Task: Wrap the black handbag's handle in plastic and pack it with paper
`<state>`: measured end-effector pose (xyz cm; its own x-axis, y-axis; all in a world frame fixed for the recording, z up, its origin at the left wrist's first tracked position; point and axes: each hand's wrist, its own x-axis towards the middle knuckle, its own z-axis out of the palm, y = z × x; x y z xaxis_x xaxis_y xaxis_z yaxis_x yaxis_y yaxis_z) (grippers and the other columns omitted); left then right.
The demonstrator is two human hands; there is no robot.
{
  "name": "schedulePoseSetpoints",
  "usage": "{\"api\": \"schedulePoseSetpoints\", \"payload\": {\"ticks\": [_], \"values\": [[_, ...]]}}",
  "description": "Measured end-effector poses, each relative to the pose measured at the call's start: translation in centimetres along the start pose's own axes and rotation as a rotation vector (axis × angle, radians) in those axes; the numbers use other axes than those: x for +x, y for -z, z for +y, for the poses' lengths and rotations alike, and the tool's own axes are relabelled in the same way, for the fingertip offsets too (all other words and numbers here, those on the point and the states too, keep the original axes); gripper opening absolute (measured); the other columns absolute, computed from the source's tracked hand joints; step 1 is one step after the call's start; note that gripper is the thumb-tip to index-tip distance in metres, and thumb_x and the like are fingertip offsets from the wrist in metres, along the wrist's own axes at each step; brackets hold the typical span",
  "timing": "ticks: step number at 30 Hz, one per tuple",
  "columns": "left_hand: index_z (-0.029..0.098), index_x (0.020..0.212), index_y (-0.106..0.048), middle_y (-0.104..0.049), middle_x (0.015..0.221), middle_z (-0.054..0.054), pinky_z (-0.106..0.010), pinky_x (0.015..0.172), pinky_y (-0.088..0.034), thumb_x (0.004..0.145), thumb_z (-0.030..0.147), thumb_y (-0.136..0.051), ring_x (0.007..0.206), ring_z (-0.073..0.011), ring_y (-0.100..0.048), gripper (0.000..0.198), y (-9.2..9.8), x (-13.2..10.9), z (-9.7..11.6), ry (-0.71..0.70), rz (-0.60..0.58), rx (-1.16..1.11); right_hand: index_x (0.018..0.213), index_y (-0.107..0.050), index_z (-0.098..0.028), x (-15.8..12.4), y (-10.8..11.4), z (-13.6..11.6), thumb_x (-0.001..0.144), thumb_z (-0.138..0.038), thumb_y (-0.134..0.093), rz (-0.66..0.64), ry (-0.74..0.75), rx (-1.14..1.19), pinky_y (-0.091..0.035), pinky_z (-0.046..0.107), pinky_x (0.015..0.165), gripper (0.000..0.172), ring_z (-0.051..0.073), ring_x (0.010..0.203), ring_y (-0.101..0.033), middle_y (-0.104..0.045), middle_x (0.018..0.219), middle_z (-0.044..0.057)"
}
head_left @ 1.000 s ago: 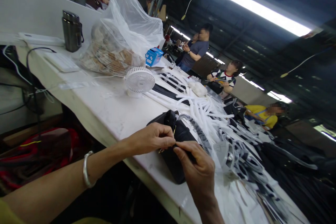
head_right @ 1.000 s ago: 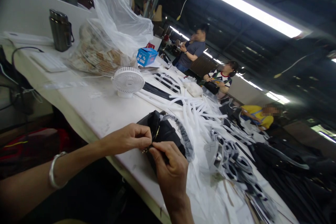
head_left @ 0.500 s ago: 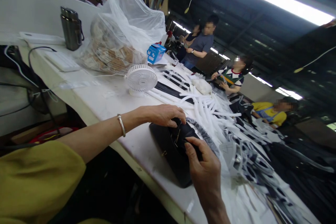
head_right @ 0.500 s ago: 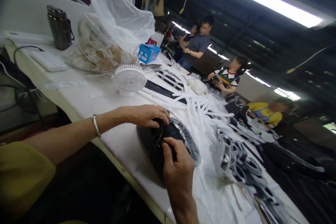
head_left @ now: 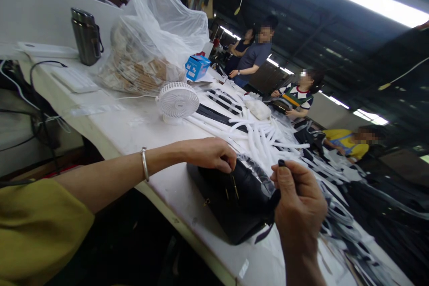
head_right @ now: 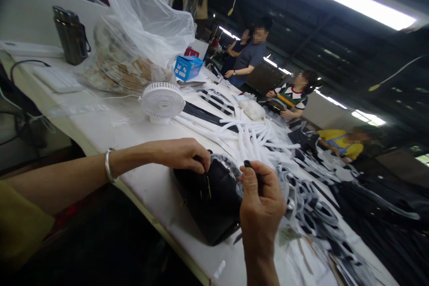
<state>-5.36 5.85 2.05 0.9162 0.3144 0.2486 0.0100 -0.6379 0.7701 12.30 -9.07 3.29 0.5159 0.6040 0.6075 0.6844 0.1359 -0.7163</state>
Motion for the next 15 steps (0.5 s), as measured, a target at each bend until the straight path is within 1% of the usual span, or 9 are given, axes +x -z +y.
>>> {"api": "schedulePoseSetpoints", "payload": {"ticks": [2, 4, 6, 7, 9, 10, 12, 13, 15], "values": [[0.015, 0.083, -0.07, -0.066, 0.075, 0.001, -0.021, 0.065, -0.04, 0.081, 0.019, -0.065, 0.068, -0.0117, -0.057, 0.006, 0.0, -0.5, 0.0, 0.124, 0.075, -0.327, 0.098, -0.067, -0.02, -0.6, 0.5, -1.2, 0.085, -0.041, -0.065, -0.035, 0.126, -0.054, -0.05, 0.03, 0.065, 0.024, 0.017, 0.068, -0.064, -0.069, 0.084, 0.004], [0.014, 0.084, -0.07, -0.065, 0.075, 0.0, -0.021, 0.063, -0.041, 0.079, 0.026, -0.068, 0.064, -0.0102, -0.055, 0.014, -0.3, -1.4, 0.0, 0.211, 0.144, -0.606, 0.097, -0.067, -0.023, -1.9, 0.9, -2.0, 0.088, -0.033, -0.062, -0.159, 0.325, -0.156, -0.051, 0.03, 0.071, 0.015, 0.019, 0.077, -0.066, -0.07, 0.09, 0.005], [0.013, 0.087, -0.07, -0.067, 0.079, -0.002, -0.022, 0.066, -0.043, 0.077, 0.033, -0.07, 0.066, -0.0101, -0.056, 0.022, -1.0, -2.4, 0.0, 0.247, 0.189, -0.756, 0.095, -0.068, -0.024, -3.3, 0.9, -2.3, 0.089, -0.028, -0.059, -0.29, 0.472, -0.231, -0.052, 0.032, 0.079, 0.012, 0.021, 0.092, -0.067, -0.07, 0.104, 0.007], [0.013, 0.088, -0.07, -0.067, 0.081, -0.003, -0.022, 0.067, -0.044, 0.078, 0.035, -0.07, 0.066, -0.0103, -0.056, 0.025, -1.4, -2.8, 0.1, 0.251, 0.205, -0.789, 0.094, -0.068, -0.024, -3.9, 0.7, -2.2, 0.089, -0.028, -0.057, -0.337, 0.486, -0.253, -0.052, 0.034, 0.084, 0.012, 0.023, 0.1, -0.066, -0.068, 0.113, 0.008], [0.012, 0.091, -0.07, -0.067, 0.083, -0.004, -0.022, 0.068, -0.044, 0.082, 0.04, -0.067, 0.067, -0.0104, -0.056, 0.029, -2.3, -3.6, 0.3, 0.243, 0.242, -0.815, 0.092, -0.068, -0.024, -4.7, 0.1, -1.9, 0.09, -0.03, -0.055, -0.403, 0.401, -0.263, -0.05, 0.039, 0.091, 0.014, 0.026, 0.112, -0.062, -0.064, 0.125, 0.009], [0.012, 0.092, -0.07, -0.067, 0.083, -0.004, -0.022, 0.068, -0.044, 0.085, 0.04, -0.064, 0.068, -0.0105, -0.056, 0.03, -2.6, -3.8, 0.5, 0.233, 0.261, -0.818, 0.092, -0.067, -0.023, -4.9, -0.3, -1.7, 0.09, -0.031, -0.054, -0.438, 0.33, -0.257, -0.05, 0.04, 0.092, 0.016, 0.026, 0.113, -0.062, -0.064, 0.126, 0.009], [0.012, 0.095, -0.069, -0.067, 0.084, -0.004, -0.022, 0.07, -0.044, 0.09, 0.04, -0.056, 0.071, -0.0114, -0.057, 0.031, -3.0, -4.2, 0.9, 0.208, 0.277, -0.774, 0.093, -0.067, -0.023, -4.8, -0.9, -1.4, 0.09, -0.034, -0.052, -0.502, 0.197, -0.226, -0.051, 0.04, 0.09, 0.018, 0.026, 0.107, -0.065, -0.069, 0.117, 0.008], [0.012, 0.096, -0.069, -0.067, 0.086, -0.004, -0.023, 0.072, -0.045, 0.093, 0.037, -0.053, 0.074, -0.0124, -0.058, 0.03, -3.1, -4.5, 1.1, 0.187, 0.279, -0.705, 0.094, -0.067, -0.023, -4.6, -1.1, -1.4, 0.09, -0.035, -0.052, -0.526, 0.147, -0.209, -0.052, 0.038, 0.088, 0.019, 0.025, 0.102, -0.067, -0.071, 0.11, 0.007], [0.015, 0.102, -0.069, -0.067, 0.093, -0.004, -0.025, 0.08, -0.045, 0.093, 0.031, -0.055, 0.084, -0.015, -0.06, 0.023, -3.1, -5.0, 1.5, 0.109, 0.276, -0.461, 0.095, -0.068, -0.023, -3.9, -1.3, -1.4, 0.088, -0.037, -0.054, -0.566, 0.084, -0.19, -0.053, 0.036, 0.084, 0.021, 0.024, 0.094, -0.068, -0.074, 0.1, 0.006]]}}
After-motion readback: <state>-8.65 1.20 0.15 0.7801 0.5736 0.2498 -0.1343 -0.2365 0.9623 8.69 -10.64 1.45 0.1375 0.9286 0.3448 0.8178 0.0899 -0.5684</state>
